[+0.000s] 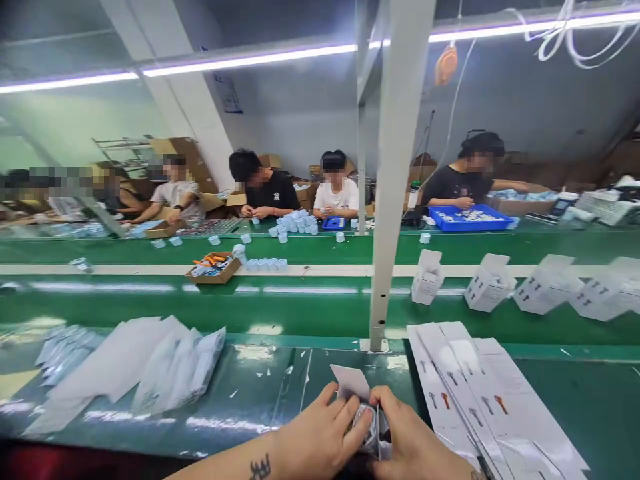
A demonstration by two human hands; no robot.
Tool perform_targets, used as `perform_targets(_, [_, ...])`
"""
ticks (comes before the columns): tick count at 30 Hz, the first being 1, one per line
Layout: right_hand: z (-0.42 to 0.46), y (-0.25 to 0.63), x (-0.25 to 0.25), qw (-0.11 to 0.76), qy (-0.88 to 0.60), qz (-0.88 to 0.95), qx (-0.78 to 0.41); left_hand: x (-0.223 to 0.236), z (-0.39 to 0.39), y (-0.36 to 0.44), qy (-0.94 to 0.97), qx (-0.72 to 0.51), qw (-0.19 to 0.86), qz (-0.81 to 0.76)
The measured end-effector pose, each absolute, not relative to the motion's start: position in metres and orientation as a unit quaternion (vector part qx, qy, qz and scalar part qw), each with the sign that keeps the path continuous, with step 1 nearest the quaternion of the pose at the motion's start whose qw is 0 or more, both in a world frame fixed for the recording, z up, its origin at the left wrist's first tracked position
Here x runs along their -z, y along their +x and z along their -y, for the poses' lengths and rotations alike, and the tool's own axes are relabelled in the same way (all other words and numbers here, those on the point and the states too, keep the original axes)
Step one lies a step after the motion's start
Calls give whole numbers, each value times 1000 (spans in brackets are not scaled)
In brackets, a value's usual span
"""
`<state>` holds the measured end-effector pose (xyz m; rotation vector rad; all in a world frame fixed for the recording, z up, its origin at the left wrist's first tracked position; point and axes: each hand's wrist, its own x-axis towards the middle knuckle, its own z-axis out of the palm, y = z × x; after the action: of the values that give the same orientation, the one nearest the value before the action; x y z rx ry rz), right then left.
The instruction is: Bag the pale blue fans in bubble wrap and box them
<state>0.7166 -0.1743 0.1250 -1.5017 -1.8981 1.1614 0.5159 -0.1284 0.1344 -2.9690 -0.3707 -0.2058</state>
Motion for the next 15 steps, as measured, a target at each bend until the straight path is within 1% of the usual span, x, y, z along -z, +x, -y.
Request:
perform_targets(2, [182,739,-139,225,-569,676,-410,-149,123,529,-990,95,5,105])
perform_targets(4, [186,768,-156,227,-586,670,-394,-166,114,540,-983,147,-56,98])
perform_targets(6, [178,804,-175,236,-602,676,-355,-178,105,548,-960,245,-83,109])
perform_targets(8, [155,843,-193,247,-620,679,-305,-179,99,548,-925,339,-103,138])
perform_targets(10, [115,879,-202,272,-640,664,-273,-164,96,541,-894,373,-151,195])
perform_targets(12, [63,908,-196,309,-649,643,-263,-134,98,527,-863,349,-235,279])
perform_targets(15, [-17,924,-166,343,-649,637,-235,-76,111,491,-744,294,-381,463])
